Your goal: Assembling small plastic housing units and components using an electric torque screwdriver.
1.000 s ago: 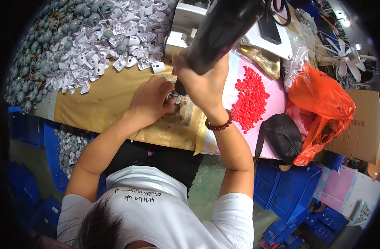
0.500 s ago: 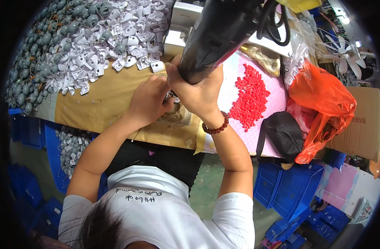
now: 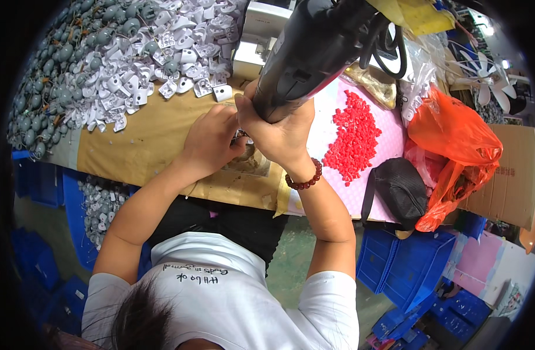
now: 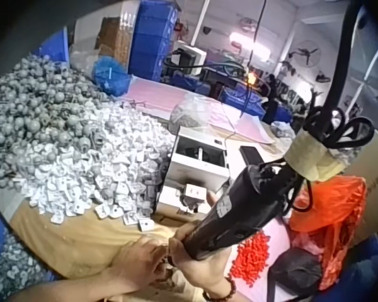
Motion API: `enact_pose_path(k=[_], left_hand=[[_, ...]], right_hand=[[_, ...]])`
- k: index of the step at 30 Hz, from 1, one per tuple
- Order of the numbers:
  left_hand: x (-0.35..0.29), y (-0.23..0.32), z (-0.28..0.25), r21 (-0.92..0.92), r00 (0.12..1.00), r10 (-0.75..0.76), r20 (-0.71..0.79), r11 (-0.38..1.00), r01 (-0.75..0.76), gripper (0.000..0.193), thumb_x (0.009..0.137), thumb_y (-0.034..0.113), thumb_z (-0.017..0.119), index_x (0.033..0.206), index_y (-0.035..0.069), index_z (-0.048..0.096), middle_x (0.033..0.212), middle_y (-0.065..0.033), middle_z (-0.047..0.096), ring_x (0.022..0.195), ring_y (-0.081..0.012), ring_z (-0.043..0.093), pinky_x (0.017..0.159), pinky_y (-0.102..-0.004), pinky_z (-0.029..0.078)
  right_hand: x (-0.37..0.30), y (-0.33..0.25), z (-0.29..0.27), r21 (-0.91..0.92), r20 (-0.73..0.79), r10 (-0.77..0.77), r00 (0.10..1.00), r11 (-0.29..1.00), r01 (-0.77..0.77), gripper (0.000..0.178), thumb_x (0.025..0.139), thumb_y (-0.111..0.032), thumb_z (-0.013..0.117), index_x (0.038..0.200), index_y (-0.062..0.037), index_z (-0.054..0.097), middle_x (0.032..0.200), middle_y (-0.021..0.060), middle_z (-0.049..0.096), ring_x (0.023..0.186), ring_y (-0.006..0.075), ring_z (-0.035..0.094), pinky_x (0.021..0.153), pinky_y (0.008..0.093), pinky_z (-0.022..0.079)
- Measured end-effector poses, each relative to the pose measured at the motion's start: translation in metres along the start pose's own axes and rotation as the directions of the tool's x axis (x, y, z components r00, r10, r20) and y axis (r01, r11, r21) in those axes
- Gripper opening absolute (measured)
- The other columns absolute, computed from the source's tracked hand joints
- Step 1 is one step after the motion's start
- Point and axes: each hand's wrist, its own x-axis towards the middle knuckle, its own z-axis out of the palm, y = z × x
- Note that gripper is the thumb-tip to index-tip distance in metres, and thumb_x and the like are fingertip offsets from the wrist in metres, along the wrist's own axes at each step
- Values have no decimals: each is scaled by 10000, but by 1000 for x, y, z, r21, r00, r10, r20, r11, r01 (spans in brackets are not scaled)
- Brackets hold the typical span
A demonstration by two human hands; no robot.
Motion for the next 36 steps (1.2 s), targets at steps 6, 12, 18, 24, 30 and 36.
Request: enact_pose_path(k=[6, 12, 18, 24, 30, 36], left_hand=[[-1, -2, 0, -11, 1000, 11, -16, 1000, -11, 286, 719, 130, 713, 974, 96, 589, 941, -74, 579, 974, -288, 577, 752, -428, 479], [1, -3, -5, -78, 999, 33, 0, 996, -33, 325, 680, 106, 737, 964, 103, 580, 932, -65, 571, 976, -286, 572, 778, -425, 483], [1, 0, -7, -60, 999, -6, 34, 998, 8, 313, 681, 107, 737, 950, 99, 576, 943, -62, 577, 1001, -281, 570, 805, -423, 486], [3, 1, -7, -48, 998, -29, 55, 998, 31, 295, 703, 129, 723, 960, 94, 584, 964, -65, 589, 1022, -282, 570, 833, -419, 489], [-1, 3, -5, 23, 999, -50, 9, 999, 50, 304, 737, 151, 734, 1016, 103, 622, 1035, -62, 603, 1056, -272, 564, 848, -410, 491], [-5, 4, -7, -25, 999, -50, 20, 998, 51, 336, 771, 147, 752, 1080, 76, 641, 1114, -81, 623, 1090, -290, 559, 898, -408, 485]], right_hand=[[-7, -3, 4, 16, -35, 32, 999, 999, -32, 150, 794, 120, 692, 870, 19, 612, 756, 39, 633, 648, 102, 603, 564, 244, 470], [-17, 10, 1, -77, -6, -34, 999, 996, 34, 156, 778, 86, 703, 835, -8, 592, 726, 23, 593, 632, 104, 564, 574, 262, 452], [-25, 19, -6, -182, 93, -77, 993, 979, 93, 917, 853, 104, 629, 1546, -58, 52, 858, 95, 593, 691, 142, 599, 654, 295, 524], [-28, 28, -12, -258, 128, -120, 984, 954, 150, 912, 855, 102, 620, 1546, -61, 47, 861, 93, 585, 702, 150, 602, 656, 300, 526], [-7, 12, -14, -99, -32, 18, 999, 995, -21, 749, 839, 88, 621, 1454, -7, 204, 786, 88, 618, 642, 164, 611, 636, 304, 525], [31, 31, -90, -68, -409, 169, 897, 974, -214, 240, 913, -62, 670, 1103, 15, 546, 890, 76, 639, 735, 145, 637, 695, 249, 510]])
